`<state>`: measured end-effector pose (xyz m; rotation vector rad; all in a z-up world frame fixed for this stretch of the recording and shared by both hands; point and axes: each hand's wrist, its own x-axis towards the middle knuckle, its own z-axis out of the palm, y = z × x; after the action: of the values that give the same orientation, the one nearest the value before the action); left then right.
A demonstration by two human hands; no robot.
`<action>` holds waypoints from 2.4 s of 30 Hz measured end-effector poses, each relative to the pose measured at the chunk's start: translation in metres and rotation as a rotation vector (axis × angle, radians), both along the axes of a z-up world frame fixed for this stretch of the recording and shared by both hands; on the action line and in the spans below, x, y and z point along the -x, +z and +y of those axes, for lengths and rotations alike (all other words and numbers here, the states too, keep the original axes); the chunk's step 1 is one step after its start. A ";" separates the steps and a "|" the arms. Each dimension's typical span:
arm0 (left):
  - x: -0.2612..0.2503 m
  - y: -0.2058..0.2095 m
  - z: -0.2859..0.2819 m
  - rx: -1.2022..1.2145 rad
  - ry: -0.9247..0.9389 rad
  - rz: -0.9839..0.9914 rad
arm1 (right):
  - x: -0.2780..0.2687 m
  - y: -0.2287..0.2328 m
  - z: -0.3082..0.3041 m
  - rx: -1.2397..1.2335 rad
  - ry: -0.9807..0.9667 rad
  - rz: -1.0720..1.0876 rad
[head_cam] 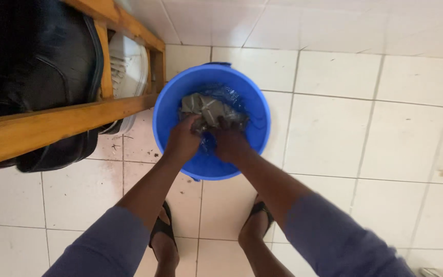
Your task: The person wipes several shoes with a cloth, dipping the cloth in a blue bucket of water between shoes. They clean a black sneaker, a black boot, and a white sneaker with red accents, then place each shoe back on the wooden shoe rack.
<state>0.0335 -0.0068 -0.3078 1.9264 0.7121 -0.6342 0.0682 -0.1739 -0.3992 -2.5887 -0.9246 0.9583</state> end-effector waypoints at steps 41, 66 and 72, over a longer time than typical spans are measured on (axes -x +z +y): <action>-0.009 -0.119 -0.033 0.558 0.744 0.224 | 0.000 -0.025 0.026 -0.151 -0.840 0.605; 0.006 0.111 0.000 0.909 1.159 0.368 | 0.004 0.189 0.028 -0.465 -1.252 0.237; -0.007 0.104 -0.009 0.862 1.063 0.316 | 0.029 0.223 0.053 -0.396 -1.214 0.093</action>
<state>0.0403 -0.0155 -0.2040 0.5074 1.2491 -0.4254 0.0396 -0.1205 -0.1761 -2.1023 0.4736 0.4372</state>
